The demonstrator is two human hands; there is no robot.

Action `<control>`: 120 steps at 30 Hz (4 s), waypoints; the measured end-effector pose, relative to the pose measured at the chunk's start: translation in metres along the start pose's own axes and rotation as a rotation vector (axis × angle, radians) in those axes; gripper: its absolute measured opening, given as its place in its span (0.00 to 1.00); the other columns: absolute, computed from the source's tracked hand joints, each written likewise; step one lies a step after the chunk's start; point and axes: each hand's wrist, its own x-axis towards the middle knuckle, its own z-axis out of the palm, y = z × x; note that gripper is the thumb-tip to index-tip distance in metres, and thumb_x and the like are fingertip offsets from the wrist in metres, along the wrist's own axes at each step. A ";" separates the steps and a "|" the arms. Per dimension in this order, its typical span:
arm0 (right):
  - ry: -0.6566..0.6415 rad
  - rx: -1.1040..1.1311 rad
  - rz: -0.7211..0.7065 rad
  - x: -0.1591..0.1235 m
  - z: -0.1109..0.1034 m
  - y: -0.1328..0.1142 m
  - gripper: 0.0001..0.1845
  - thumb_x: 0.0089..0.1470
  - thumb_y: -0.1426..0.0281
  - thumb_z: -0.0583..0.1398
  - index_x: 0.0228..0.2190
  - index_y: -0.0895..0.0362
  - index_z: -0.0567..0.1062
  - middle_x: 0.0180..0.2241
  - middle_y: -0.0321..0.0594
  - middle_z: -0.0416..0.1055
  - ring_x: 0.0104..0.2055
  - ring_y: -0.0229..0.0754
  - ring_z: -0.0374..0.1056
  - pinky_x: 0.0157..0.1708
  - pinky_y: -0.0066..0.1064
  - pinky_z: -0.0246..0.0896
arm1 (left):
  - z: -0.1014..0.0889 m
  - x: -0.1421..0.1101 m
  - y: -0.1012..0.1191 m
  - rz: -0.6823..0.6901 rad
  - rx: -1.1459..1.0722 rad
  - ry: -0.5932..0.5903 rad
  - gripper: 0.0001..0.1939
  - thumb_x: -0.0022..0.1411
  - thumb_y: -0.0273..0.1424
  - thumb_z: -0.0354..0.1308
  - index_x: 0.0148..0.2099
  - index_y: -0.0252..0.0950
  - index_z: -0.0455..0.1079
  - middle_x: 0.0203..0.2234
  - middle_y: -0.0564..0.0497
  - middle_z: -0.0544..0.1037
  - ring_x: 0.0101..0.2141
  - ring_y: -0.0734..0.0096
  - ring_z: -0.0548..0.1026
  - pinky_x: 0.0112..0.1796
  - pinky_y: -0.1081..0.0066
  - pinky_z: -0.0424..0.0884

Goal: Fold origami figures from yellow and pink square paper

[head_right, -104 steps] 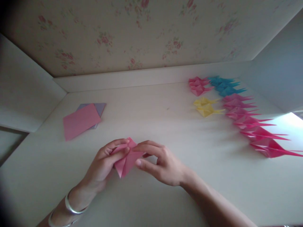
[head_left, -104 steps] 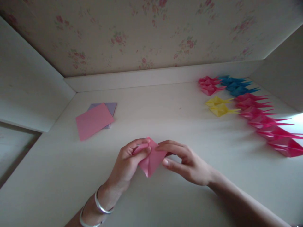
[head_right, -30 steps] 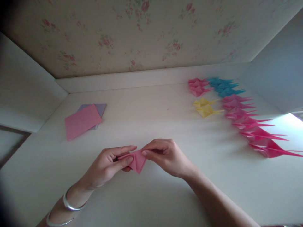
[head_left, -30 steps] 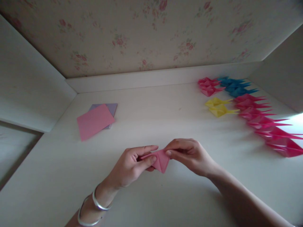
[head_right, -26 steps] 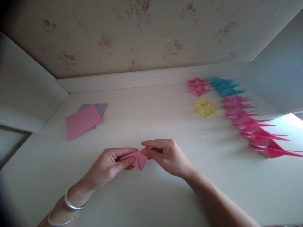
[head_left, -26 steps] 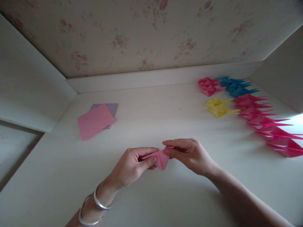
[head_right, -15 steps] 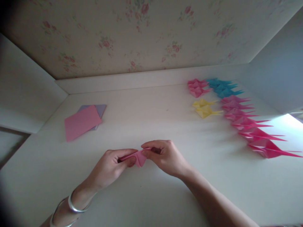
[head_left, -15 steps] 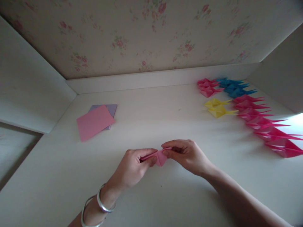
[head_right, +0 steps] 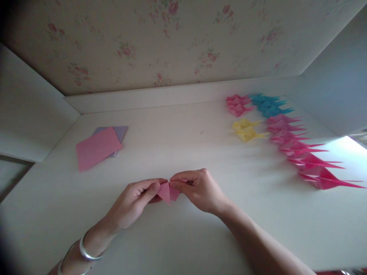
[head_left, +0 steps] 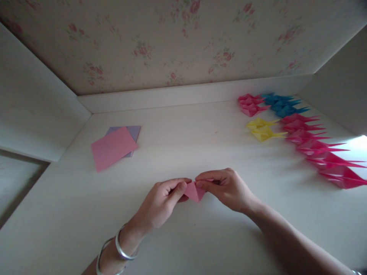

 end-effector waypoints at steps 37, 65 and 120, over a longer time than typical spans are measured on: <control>0.154 -0.102 0.027 -0.002 0.002 0.003 0.08 0.52 0.63 0.67 0.29 0.54 0.84 0.24 0.35 0.78 0.25 0.38 0.70 0.23 0.26 0.62 | 0.003 -0.006 0.005 0.099 0.270 0.078 0.14 0.71 0.38 0.50 0.43 0.37 0.73 0.33 0.49 0.82 0.34 0.68 0.81 0.36 0.74 0.76; 0.065 -0.159 -0.060 -0.002 0.001 0.002 0.10 0.60 0.68 0.60 0.40 0.54 0.81 0.36 0.37 0.82 0.37 0.41 0.78 0.36 0.28 0.71 | 0.008 -0.001 0.002 0.107 0.299 0.013 0.09 0.64 0.36 0.60 0.38 0.38 0.79 0.23 0.53 0.79 0.24 0.73 0.73 0.27 0.77 0.67; 0.391 -0.409 -0.532 -0.004 0.036 0.015 0.16 0.60 0.75 0.60 0.50 0.55 0.75 0.50 0.46 0.75 0.50 0.45 0.73 0.49 0.37 0.73 | 0.020 0.003 -0.004 0.192 -0.281 0.190 0.13 0.67 0.32 0.59 0.52 0.36 0.68 0.49 0.44 0.78 0.49 0.62 0.76 0.50 0.66 0.73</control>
